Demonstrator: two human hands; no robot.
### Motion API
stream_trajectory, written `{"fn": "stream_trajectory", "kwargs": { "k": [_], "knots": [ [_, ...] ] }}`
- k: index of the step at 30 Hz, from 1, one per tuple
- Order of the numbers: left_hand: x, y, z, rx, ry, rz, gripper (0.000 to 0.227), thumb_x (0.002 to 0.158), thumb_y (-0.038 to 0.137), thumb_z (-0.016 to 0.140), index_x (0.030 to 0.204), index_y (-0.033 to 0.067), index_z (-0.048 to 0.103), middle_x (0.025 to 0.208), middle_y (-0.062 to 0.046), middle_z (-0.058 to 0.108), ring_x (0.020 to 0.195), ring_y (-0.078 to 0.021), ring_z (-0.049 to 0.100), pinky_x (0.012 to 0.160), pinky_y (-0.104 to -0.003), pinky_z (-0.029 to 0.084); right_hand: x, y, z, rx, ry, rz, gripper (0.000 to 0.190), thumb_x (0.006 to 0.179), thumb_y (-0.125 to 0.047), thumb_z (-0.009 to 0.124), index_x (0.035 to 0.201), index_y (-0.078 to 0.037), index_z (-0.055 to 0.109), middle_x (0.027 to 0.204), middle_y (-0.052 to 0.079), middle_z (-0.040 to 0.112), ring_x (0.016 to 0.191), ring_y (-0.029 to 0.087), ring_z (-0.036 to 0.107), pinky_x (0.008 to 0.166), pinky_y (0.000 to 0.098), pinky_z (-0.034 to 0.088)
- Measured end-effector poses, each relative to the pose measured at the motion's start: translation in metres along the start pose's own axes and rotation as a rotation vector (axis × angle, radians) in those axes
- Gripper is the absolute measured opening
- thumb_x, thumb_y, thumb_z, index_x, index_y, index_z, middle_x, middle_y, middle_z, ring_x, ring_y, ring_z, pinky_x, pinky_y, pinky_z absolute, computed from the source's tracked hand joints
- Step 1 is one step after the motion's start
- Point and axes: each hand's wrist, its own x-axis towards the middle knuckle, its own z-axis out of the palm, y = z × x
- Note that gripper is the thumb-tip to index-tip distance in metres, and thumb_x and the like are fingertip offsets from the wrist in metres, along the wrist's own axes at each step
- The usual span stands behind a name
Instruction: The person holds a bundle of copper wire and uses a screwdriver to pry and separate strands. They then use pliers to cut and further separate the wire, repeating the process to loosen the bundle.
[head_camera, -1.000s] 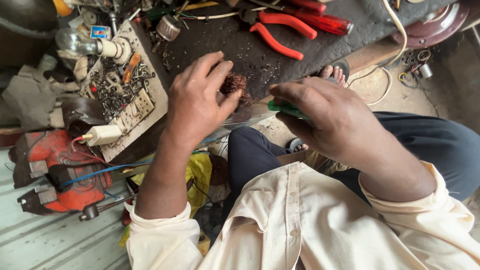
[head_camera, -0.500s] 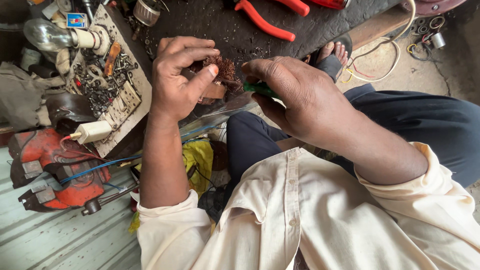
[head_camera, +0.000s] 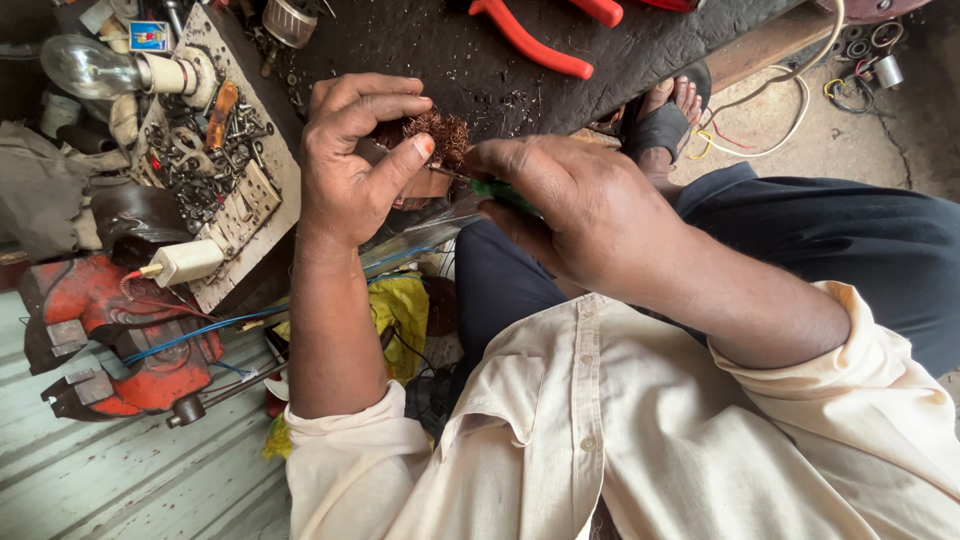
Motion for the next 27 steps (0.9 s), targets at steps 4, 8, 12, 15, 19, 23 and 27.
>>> {"fn": "stream_trajectory", "kwargs": {
  "k": [4, 8, 12, 15, 19, 23, 27],
  "knots": [
    [0.000, -0.002, 0.001, 0.009, 0.005, 0.036, 0.024, 0.093, 0.015, 0.085, 0.116, 0.0103, 0.078, 0.129, -0.003, 0.070, 0.126, -0.0195, 0.055, 0.112, -0.036, 0.052, -0.001, -0.002, 0.000, 0.023, 0.034, -0.003, 0.040, 0.098, -0.017, 0.081, 0.129, -0.004, 0.058, 0.107, 0.014, 0.070, 0.095, 0.034, 0.072, 0.081, 0.0428, 0.056],
    [0.000, -0.002, -0.001, 0.011, 0.001, 0.045, 0.026, 0.092, 0.014, 0.085, 0.116, 0.0095, 0.077, 0.130, -0.004, 0.070, 0.128, -0.0206, 0.055, 0.112, -0.036, 0.050, -0.002, 0.000, -0.008, 0.085, 0.061, 0.020, 0.036, 0.102, -0.014, 0.081, 0.128, -0.004, 0.059, 0.107, 0.013, 0.071, 0.094, 0.029, 0.074, 0.079, 0.0375, 0.058],
    [-0.001, -0.001, -0.001, 0.021, 0.001, 0.045, 0.027, 0.091, 0.013, 0.085, 0.117, 0.0091, 0.077, 0.131, -0.004, 0.070, 0.123, -0.0201, 0.055, 0.112, -0.036, 0.047, 0.000, -0.001, -0.005, 0.059, 0.050, 0.030, 0.037, 0.097, -0.016, 0.084, 0.124, -0.005, 0.061, 0.103, 0.012, 0.072, 0.089, 0.029, 0.073, 0.075, 0.0387, 0.057],
    [0.000, 0.000, -0.002, 0.028, 0.003, 0.062, 0.027, 0.092, 0.014, 0.085, 0.117, 0.0091, 0.077, 0.132, -0.004, 0.069, 0.124, -0.0205, 0.055, 0.113, -0.035, 0.047, 0.002, 0.001, 0.004, 0.057, 0.074, 0.003, 0.037, 0.099, -0.015, 0.083, 0.126, -0.004, 0.060, 0.105, 0.011, 0.072, 0.091, 0.029, 0.073, 0.079, 0.0400, 0.057],
    [0.000, 0.001, -0.001, 0.049, 0.012, 0.058, 0.029, 0.090, 0.013, 0.085, 0.118, 0.0089, 0.077, 0.132, -0.004, 0.069, 0.123, -0.0208, 0.054, 0.112, -0.036, 0.047, 0.001, 0.003, 0.009, 0.059, 0.069, -0.008, 0.037, 0.098, -0.015, 0.083, 0.125, -0.003, 0.060, 0.107, 0.013, 0.072, 0.093, 0.031, 0.073, 0.079, 0.0406, 0.057],
    [-0.002, 0.002, 0.000, 0.074, 0.016, 0.081, 0.030, 0.093, 0.018, 0.085, 0.119, 0.0083, 0.076, 0.133, -0.004, 0.069, 0.125, -0.0220, 0.054, 0.112, -0.036, 0.048, -0.001, 0.004, 0.017, 0.066, 0.084, -0.021, 0.037, 0.100, -0.014, 0.082, 0.126, -0.002, 0.059, 0.110, 0.015, 0.071, 0.095, 0.032, 0.073, 0.081, 0.0410, 0.058],
    [-0.006, -0.004, 0.006, 0.250, 0.056, 0.154, 0.043, 0.096, 0.036, 0.085, 0.128, 0.0098, 0.073, 0.138, -0.005, 0.066, 0.129, -0.0257, 0.051, 0.112, -0.037, 0.048, -0.003, -0.003, 0.027, -0.006, 0.084, -0.072, 0.036, 0.099, -0.010, 0.081, 0.127, -0.001, 0.061, 0.114, 0.018, 0.069, 0.098, 0.034, 0.073, 0.081, 0.0403, 0.060]
  ]
}}
